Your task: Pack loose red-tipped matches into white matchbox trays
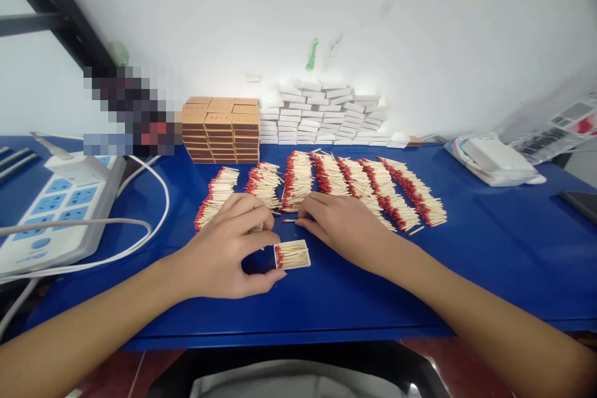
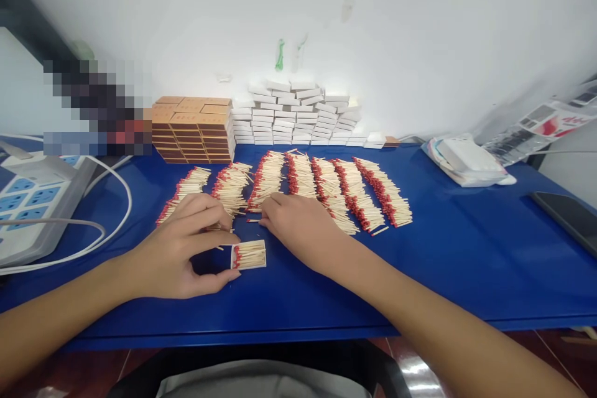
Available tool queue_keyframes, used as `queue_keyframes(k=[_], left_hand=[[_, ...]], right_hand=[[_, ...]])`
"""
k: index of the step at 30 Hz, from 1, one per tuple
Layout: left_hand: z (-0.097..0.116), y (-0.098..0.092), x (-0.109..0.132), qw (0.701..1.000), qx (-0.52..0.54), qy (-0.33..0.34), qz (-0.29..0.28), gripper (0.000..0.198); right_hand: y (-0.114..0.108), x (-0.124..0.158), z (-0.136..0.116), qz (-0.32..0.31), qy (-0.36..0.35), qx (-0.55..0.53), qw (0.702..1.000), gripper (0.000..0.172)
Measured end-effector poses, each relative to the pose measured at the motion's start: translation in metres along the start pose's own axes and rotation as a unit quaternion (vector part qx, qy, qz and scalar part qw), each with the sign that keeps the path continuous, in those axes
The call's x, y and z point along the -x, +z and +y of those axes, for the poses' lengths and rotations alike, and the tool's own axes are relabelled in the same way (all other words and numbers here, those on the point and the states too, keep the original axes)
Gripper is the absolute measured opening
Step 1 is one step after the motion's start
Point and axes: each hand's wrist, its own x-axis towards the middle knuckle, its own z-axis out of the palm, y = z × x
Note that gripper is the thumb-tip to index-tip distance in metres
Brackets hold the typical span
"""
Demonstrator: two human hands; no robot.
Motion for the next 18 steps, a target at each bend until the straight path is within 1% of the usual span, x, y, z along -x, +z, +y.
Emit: queue_keyframes(k=[5,10,14,18], left_hand=[[0.000,0.000,0.001,1.000,-0.010,-0.021,0.019,0.021],[0.001,0.000,0.001,0.999,-0.014,-0.016,0.027,0.021],[0.001,0.001,0.001,0.999,-0.012,-0.011,0.027,0.021],[0.001,0.000,0.001,0.999,-0.015,-0.018,0.025,0.020]], right_hand=[[-0.003,0.003,0.001,-0.004,0.001,0.013,1.000,0.017],[-0.007,0.006,0.009,0.024,-0.011,-0.017,1.000,0.016],[-0.006,0.005,0.008,0.002,-0.021,-0.039,0.999,0.016],[-0.003,0.002,0.003,-0.019,-0.011,-0.019,1.000,0.016]])
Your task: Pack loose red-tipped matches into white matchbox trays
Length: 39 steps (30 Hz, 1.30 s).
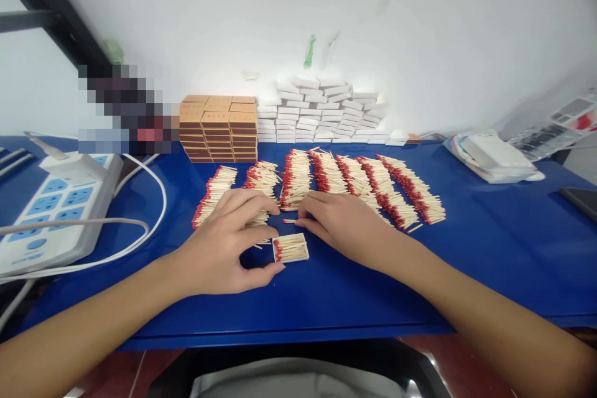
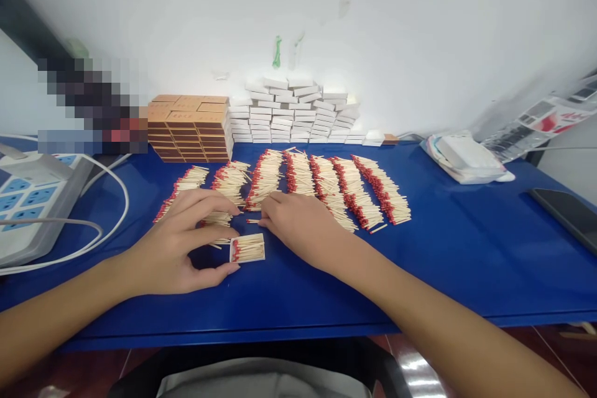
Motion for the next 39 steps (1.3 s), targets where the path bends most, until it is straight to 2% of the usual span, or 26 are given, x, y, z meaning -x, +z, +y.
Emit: queue_keyframes(k=[3,6,10,15,21,30,34,39], left_hand=[[-0.001,0.000,0.000,1.000,0.000,-0.002,-0.003,0.020],[-0.001,0.000,0.000,1.000,-0.010,-0.011,0.002,0.019],[0.001,0.001,-0.001,0.999,-0.024,-0.021,0.011,0.019],[0.002,0.002,-0.002,0.999,-0.024,-0.028,0.004,0.018],[0.000,0.003,-0.003,0.999,-0.026,-0.023,0.004,0.019],[-0.001,0.002,-0.002,1.000,-0.020,-0.024,-0.003,0.020],[-0.001,0.002,-0.002,1.000,-0.018,-0.019,0.001,0.021],[0.001,0.002,-0.001,1.000,-0.019,-0.015,0.008,0.022]], right_hand=[[-0.001,0.000,0.001,0.001,0.006,0.018,1.000,0.018],[-0.007,0.005,0.006,0.033,0.004,0.011,0.999,0.016],[-0.016,0.014,0.007,0.080,-0.052,-0.037,0.995,0.014],[-0.011,0.017,-0.006,0.031,-0.093,-0.040,0.994,0.016],[-0.006,0.020,0.001,0.056,-0.103,-0.106,0.988,0.007],[-0.007,0.019,-0.003,0.020,-0.084,-0.097,0.992,0.011],[-0.004,0.017,0.002,0.063,-0.096,-0.135,0.984,0.012],[-0.001,0.010,0.020,0.143,-0.030,-0.099,0.984,0.016]])
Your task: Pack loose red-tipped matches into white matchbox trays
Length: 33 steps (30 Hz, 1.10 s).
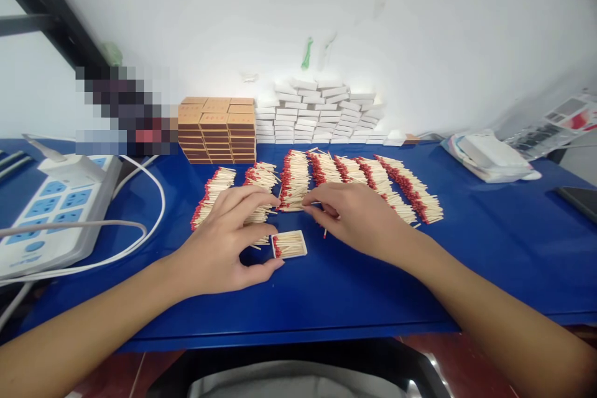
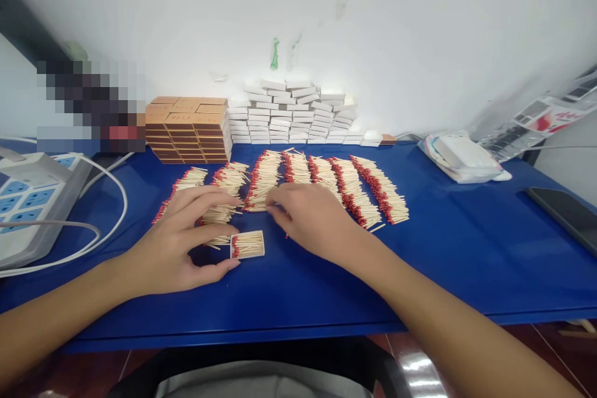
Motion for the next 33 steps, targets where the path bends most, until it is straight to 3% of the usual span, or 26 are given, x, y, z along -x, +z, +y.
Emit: queue_keyframes(k=[8,25,33], left_hand=[[0.000,-0.001,0.000,1.000,-0.003,-0.001,0.001,0.022],[0.000,-0.002,-0.001,1.000,0.008,0.009,-0.013,0.019],[0.000,-0.003,0.000,1.000,0.012,0.010,-0.009,0.018]], right_hand=[[0.007,-0.003,0.003,-0.018,-0.015,0.026,0.999,0.021],[0.007,0.000,-0.003,-0.059,-0.001,0.003,0.998,0.011],[0.007,0.000,-0.003,-0.042,0.006,0.024,0.999,0.008]])
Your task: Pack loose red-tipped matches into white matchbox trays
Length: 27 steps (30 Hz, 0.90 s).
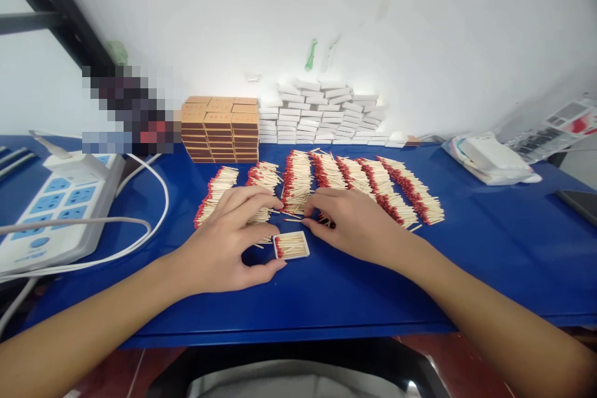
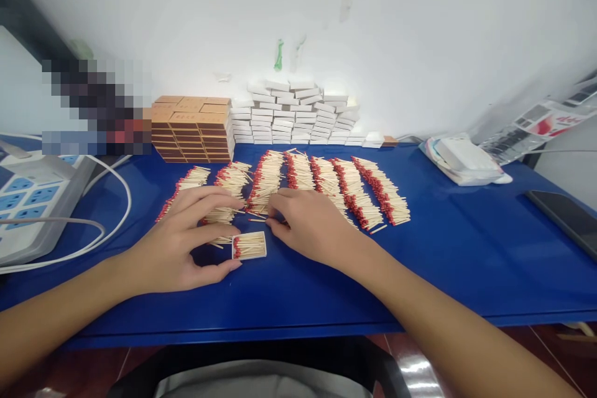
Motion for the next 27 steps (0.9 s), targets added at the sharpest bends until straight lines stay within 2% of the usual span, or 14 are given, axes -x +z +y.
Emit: queue_keyframes(k=[6,15,27], left_hand=[[-0.001,0.001,0.000,1.000,-0.002,0.000,0.003,0.018],[0.000,0.000,0.000,1.000,0.000,-0.002,0.005,0.018],[0.000,0.001,-0.001,1.000,-0.003,-0.001,0.007,0.019]], right_hand=[[0.003,-0.001,-0.004,-0.024,-0.013,-0.002,1.000,0.011],[0.013,-0.003,-0.009,-0.016,0.015,0.035,0.999,0.014],[0.011,-0.006,-0.013,-0.038,0.019,0.066,0.997,0.019]])
